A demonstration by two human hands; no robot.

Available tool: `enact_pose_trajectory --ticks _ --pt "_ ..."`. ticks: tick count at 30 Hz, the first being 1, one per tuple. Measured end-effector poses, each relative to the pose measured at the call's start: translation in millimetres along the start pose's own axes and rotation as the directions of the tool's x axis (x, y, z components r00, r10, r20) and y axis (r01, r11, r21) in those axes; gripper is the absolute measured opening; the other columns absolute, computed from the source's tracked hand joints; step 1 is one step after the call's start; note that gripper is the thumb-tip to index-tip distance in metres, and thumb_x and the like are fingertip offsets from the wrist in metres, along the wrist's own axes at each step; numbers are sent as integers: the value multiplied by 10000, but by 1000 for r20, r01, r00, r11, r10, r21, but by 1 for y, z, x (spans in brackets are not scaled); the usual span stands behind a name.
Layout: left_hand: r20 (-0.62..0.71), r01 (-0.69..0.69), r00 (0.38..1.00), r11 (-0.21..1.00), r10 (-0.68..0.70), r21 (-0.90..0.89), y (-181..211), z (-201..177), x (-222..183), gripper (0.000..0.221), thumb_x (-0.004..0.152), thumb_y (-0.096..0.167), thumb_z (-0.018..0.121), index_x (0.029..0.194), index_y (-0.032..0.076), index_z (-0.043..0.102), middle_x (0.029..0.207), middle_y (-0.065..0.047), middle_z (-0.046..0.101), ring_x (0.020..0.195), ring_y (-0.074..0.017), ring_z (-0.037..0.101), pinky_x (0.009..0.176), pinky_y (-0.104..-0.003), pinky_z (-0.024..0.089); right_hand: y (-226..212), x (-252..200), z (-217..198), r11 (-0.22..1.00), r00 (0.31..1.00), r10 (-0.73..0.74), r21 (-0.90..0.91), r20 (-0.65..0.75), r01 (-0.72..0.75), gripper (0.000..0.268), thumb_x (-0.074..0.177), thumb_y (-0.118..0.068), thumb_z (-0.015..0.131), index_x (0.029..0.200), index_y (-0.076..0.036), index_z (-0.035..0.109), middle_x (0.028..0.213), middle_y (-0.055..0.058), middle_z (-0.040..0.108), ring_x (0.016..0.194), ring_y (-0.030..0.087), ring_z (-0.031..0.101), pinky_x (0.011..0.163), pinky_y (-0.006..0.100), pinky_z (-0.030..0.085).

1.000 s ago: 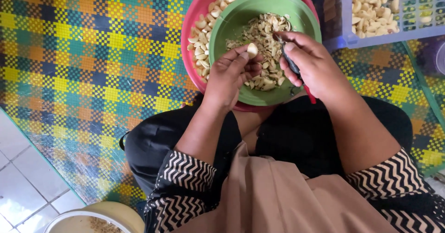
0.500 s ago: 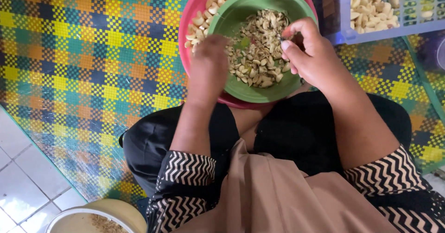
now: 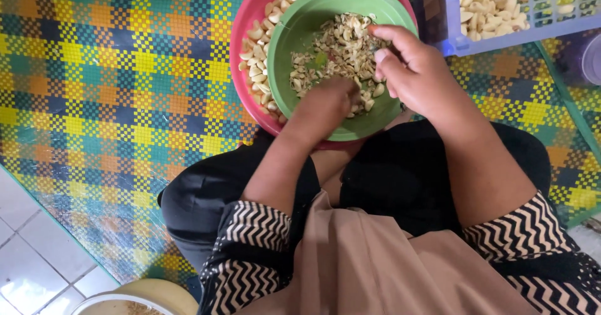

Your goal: A person sits on the floor sorting and cleaning garlic cloves, removing skins and placing them into bowls.

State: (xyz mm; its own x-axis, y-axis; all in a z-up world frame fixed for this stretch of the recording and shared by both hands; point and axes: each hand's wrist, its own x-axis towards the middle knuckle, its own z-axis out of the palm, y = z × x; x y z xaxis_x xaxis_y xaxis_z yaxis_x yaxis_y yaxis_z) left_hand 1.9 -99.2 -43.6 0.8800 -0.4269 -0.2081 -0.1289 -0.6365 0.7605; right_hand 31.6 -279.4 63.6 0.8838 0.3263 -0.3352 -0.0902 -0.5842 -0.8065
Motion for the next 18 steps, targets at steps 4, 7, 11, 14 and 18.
enact_pose_trajectory --ticks 4,7,11,14,18 --pt "-124 14 985 780 -117 -625 8 -36 -9 291 997 214 630 1256 91 679 1124 -56 746 993 -137 704 916 -272 578 -10 -7 -3 991 999 -32 127 -30 35 428 1130 -79 398 1545 24 409 940 106 591 614 130 513 526 255 447" --pt "-67 -7 984 343 -165 -939 -4 -36 -8 295 1025 76 614 1314 18 636 1093 -126 712 984 -208 740 851 -293 637 -11 -8 0 971 998 5 239 -68 12 449 1131 -137 379 1542 42 401 915 131 557 553 164 460 506 297 374" --pt "-80 -65 987 114 -136 -991 -7 -33 -9 299 1038 15 598 1335 13 627 1116 -138 685 999 -233 717 928 -361 636 -3 -11 9 986 992 -123 107 -20 124 414 1108 -85 420 1501 34 467 900 102 594 605 143 517 553 284 428" --pt "-122 -109 984 104 -129 -989 -6 -31 -8 282 1035 27 624 1317 33 643 1122 -109 691 1006 -215 702 945 -357 625 -1 -13 17 974 974 -226 -27 -10 226 414 1088 -106 476 1492 -24 504 1091 93 648 792 154 624 719 315 483" --pt "-128 -124 984 42 -121 -991 -6 -29 -7 273 1020 17 647 1292 29 645 1087 -98 675 990 -211 692 946 -361 622 -1 -12 21 965 966 -259 -35 -2 259 427 1064 -126 517 1482 -52 470 1404 113 619 957 186 686 855 339 506"
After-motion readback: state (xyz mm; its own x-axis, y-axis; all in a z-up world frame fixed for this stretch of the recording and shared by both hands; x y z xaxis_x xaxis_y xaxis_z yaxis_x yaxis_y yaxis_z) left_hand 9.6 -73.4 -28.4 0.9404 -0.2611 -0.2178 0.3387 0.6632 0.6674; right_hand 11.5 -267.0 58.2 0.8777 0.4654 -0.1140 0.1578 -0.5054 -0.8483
